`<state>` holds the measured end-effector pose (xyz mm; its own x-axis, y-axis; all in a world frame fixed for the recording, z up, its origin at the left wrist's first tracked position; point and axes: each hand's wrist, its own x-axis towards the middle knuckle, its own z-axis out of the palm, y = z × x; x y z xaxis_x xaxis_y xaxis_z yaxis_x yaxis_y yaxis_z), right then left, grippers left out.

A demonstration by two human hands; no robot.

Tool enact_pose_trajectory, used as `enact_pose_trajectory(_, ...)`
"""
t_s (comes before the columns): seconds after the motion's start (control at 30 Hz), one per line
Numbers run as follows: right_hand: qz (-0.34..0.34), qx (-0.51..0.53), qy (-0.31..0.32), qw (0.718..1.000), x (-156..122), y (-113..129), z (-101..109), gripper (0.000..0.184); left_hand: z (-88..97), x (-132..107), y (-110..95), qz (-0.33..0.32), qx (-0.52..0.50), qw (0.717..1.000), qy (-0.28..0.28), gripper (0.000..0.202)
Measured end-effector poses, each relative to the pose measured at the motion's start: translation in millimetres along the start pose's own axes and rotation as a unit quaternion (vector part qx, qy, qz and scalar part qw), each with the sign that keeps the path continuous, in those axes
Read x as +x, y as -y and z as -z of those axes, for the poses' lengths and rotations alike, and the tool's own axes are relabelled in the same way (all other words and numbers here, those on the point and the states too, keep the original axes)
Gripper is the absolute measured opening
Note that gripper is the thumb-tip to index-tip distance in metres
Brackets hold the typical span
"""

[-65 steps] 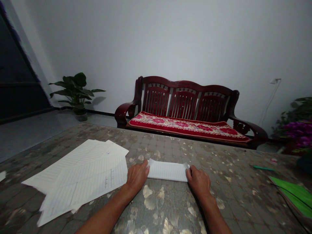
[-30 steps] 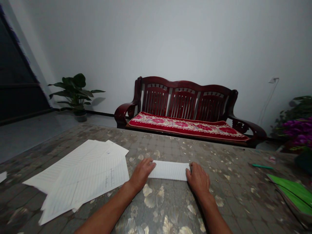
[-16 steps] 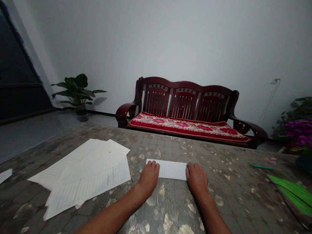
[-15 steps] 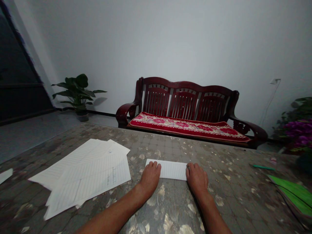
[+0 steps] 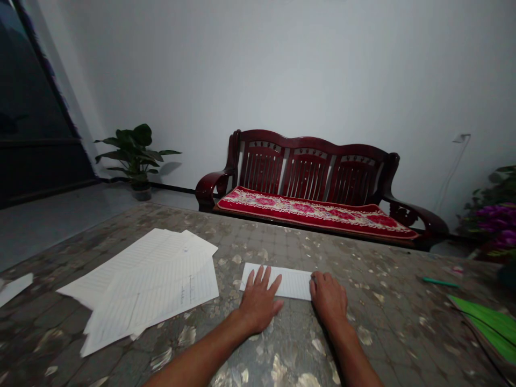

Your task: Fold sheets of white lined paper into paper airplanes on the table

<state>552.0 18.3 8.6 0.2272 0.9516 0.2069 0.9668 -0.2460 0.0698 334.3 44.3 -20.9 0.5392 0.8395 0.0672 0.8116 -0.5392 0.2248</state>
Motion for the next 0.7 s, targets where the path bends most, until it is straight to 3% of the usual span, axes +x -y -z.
enact_pose_trajectory(0.2, -0.005, 0.001, -0.005, 1.0, -1, -8, 5, 0.022, 4.5, -7, 14, -0.041, -0.01, 0.999, 0.034, 0.069)
enact_pose_trajectory(0.33, 0.049, 0.069, -0.036, 0.996, -4, -2, 12, 0.026, 6.8, -8, 12, -0.036, -0.009, 0.999, 0.029, 0.067)
enact_pose_trajectory(0.4, 0.109, 0.169, -0.072, 0.977, -8, 14, 12, 0.033, 8.2, -9, 10, -0.033, -0.006, 0.999, 0.026, 0.066)
enact_pose_trajectory(0.53, 0.221, 0.339, -0.102, 0.909, -18, 67, -3, 0.049, 9.0, -8, 10, -0.037, 0.009, 0.999, 0.034, 0.063)
enact_pose_trajectory(0.6, 0.212, 0.392, -0.058, 0.893, -21, 91, -13, 0.056, 7.7, -7, 11, -0.043, 0.013, 0.998, 0.04, 0.064)
enact_pose_trajectory(0.7, 0.123, 0.43, 0.04, 0.894, -18, 111, -20, 0.068, 5.7, -6, 12, -0.047, 0.012, 0.998, 0.034, 0.067)
